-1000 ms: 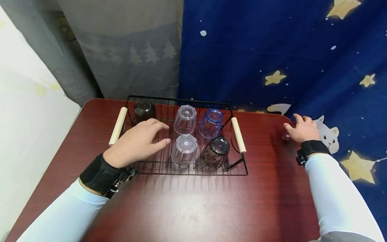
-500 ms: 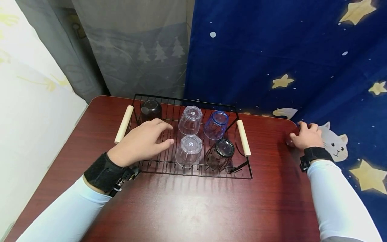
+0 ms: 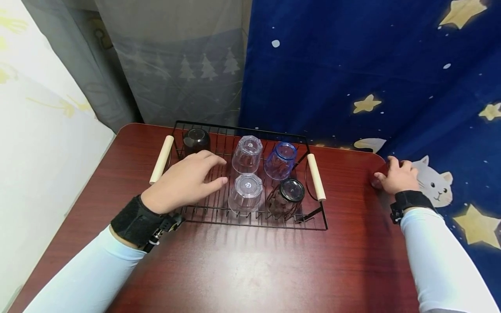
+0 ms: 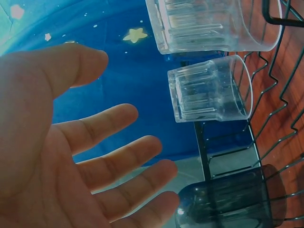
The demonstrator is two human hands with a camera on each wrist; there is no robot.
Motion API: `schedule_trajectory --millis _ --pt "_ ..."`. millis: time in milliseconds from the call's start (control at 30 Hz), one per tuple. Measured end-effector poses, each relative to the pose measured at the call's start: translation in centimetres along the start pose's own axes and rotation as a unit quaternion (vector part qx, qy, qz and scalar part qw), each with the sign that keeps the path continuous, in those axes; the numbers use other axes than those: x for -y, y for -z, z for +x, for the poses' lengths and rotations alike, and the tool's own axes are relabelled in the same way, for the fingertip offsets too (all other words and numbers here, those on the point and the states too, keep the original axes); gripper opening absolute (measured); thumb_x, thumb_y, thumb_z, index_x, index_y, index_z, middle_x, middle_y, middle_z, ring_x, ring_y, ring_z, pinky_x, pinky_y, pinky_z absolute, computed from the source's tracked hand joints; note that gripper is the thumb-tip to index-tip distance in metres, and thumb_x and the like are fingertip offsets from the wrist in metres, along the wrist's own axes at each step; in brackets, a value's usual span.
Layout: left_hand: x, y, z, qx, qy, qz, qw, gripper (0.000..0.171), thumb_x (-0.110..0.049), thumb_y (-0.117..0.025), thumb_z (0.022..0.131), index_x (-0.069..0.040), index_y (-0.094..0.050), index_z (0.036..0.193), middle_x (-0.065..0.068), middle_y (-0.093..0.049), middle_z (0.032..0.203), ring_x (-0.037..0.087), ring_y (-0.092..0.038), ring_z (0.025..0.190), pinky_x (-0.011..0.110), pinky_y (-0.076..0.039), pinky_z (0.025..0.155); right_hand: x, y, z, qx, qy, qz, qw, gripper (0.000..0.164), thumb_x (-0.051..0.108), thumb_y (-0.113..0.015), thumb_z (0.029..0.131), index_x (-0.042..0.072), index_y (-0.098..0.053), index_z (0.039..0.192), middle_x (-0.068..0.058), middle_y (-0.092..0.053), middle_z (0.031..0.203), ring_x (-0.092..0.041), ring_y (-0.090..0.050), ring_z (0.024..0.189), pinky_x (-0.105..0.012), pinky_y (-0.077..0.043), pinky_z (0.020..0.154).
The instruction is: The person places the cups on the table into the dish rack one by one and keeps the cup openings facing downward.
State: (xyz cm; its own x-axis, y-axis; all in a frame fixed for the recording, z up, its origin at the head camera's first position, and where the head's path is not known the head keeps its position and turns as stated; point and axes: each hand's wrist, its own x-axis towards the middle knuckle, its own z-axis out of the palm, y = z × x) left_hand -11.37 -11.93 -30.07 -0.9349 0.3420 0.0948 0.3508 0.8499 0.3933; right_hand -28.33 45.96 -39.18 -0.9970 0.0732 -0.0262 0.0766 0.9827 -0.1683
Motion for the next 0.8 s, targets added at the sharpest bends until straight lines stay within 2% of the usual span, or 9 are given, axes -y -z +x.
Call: schedule_trajectory --millis 233,333,467,633,800 --pt "-0.4 0.1 -0.2 -0.009 -0.011 -0.003 0.9999 0.048 -0.043 -0.061 0.097 -0.013 -0.059 0.136 0.006 -0.058 0.136 0.025 -0.056 0.126 0.048 -0.050 0.096 0.0 -0.6 -0.5 -0.061 0.019 0.015 0.998 0.072 0.037 -0.065 0.096 -0.003 -0.030 0.144 -0.047 -0.023 0.136 -0.067 -0.025 0.117 -0.072 -0.032 0.088" --pt "-0.8 0.2 -0.1 -0.017 -0.017 -0.001 0.9997 0.049 -0.043 -0.061 0.097 -0.013 -0.059 0.135 0.006 -0.058 0.135 0.025 -0.056 0.125 0.047 -0.051 0.095 -0.1 -0.4 -0.8 -0.086 0.019 0.035 0.996 0.074 0.043 -0.065 0.095 -0.002 -0.032 0.144 -0.046 -0.025 0.137 -0.065 -0.027 0.118 -0.073 -0.034 0.087" --pt "-1.0 0.3 -0.2 -0.023 -0.021 -0.002 0.9995 0.049 -0.043 -0.061 0.097 -0.013 -0.059 0.135 0.007 -0.058 0.134 0.025 -0.057 0.124 0.047 -0.051 0.095 0.5 0.2 -1.3 -0.095 0.033 0.043 0.994 0.077 0.049 -0.062 0.095 -0.003 -0.034 0.144 -0.045 -0.028 0.138 -0.064 -0.027 0.119 -0.072 -0.032 0.090" --pt "-1.1 0.1 -0.3 -0.021 -0.022 -0.005 0.9995 0.048 -0.042 -0.061 0.097 -0.012 -0.060 0.134 0.007 -0.058 0.135 0.026 -0.057 0.124 0.048 -0.050 0.097 2.3 1.4 -2.6 -0.122 0.083 0.046 0.988 0.072 0.042 -0.067 0.094 -0.005 -0.038 0.140 -0.044 -0.033 0.134 -0.063 -0.031 0.117 -0.068 -0.028 0.094" --pt "-1.4 0.2 0.1 -0.024 -0.026 -0.003 0.9994 0.047 -0.042 -0.061 0.097 -0.013 -0.060 0.134 0.007 -0.059 0.134 0.025 -0.057 0.124 0.048 -0.050 0.096 5.8 2.6 -3.9 -0.172 0.141 0.068 0.973 0.069 0.030 -0.078 0.087 -0.004 -0.043 0.137 -0.041 -0.037 0.133 -0.061 -0.035 0.114 -0.066 -0.029 0.091"
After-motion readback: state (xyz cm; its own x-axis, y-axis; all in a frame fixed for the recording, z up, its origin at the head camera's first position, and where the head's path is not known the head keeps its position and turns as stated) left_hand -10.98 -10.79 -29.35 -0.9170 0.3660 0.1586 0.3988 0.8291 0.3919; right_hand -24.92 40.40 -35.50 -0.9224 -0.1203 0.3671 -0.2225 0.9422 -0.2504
